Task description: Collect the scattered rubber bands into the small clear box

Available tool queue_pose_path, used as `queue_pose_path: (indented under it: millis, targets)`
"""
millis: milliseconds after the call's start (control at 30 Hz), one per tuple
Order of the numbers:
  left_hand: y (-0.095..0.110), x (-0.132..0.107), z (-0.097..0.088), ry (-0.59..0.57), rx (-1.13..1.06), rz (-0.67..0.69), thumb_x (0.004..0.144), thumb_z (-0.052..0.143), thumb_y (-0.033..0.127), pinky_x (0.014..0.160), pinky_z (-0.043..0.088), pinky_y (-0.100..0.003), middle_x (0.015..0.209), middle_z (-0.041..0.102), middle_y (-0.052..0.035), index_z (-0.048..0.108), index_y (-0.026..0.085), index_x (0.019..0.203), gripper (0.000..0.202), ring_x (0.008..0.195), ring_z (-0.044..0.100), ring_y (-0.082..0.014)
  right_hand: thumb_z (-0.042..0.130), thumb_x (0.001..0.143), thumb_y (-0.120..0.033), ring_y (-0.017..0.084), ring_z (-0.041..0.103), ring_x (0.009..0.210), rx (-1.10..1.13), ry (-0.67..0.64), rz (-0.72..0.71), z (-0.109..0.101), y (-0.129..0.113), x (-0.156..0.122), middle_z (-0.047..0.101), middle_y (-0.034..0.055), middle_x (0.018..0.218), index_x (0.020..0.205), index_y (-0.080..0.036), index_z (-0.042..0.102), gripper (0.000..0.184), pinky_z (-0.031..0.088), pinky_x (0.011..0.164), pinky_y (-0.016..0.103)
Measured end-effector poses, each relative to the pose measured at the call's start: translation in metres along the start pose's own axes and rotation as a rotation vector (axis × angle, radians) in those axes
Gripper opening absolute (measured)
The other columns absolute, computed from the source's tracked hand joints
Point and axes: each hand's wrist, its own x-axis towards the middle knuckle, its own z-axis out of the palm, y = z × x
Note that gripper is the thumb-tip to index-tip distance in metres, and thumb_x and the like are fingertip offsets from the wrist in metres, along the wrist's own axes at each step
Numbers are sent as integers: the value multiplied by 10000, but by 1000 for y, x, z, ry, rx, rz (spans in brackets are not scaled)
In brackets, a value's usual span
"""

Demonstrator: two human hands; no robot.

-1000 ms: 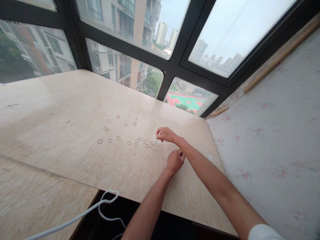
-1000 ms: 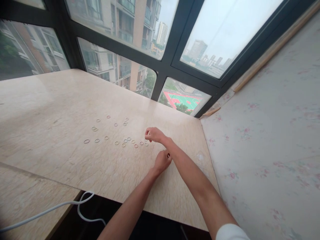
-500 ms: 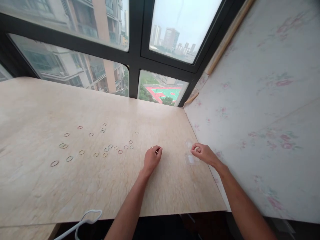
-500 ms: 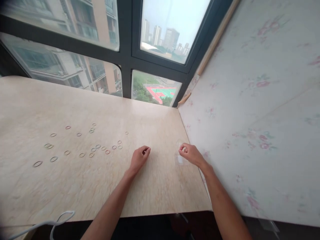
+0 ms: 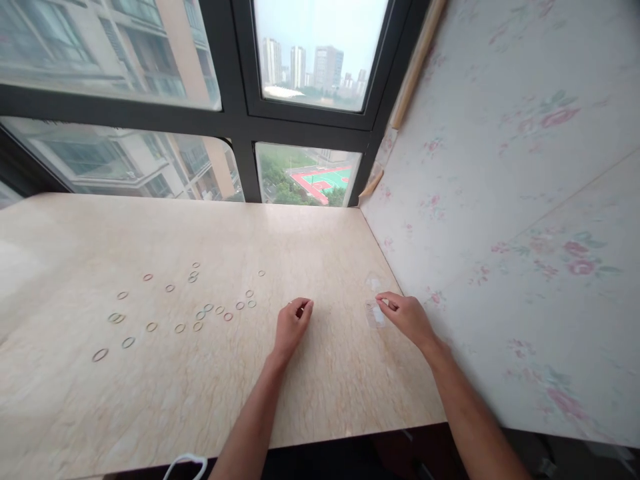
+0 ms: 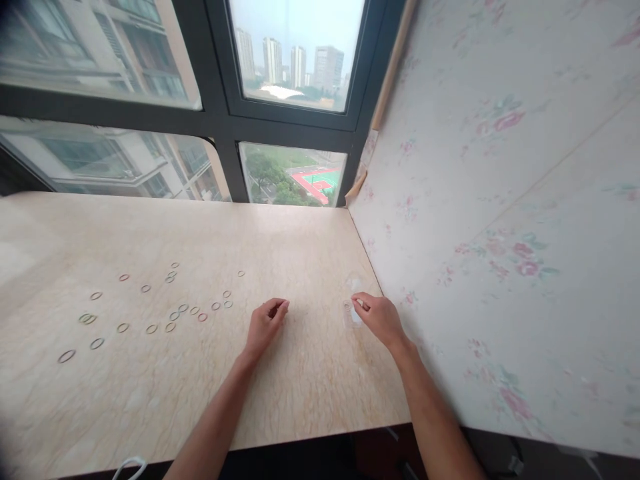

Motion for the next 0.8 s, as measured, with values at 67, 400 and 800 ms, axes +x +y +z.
queue_pose_path:
  millis: [67,400,800]
  targets:
    - [-1,0,1,3,-30,-25,879,486,379,606,421,-244,747,655,-52,634,150,821,278,654,586,-146,477,894,-387,102,458,449,64,60,-41,7,-6,-15,532,-20,505,923,-175,714,319,325,502,223]
    - [-5,-2,-10,-35,-128,-69,863,510,410,528,424,-213,692,614,-21,627,145,810,294,532,551,-103,443,929,-313,128,637,572,282,-111,-288,64,-44,-75,694,22,706,925,-208,707,285,474,564,223]
    - [-21,26,-120,217,-278,-379,749,596,415,415,323,-177,880,651,-89,655,122,890,330,525,528,-73,381,952,-322,150,618,532,115,-49,-387,74,-54,-82,662,17,637,867,-204,674,327,395,524,248]
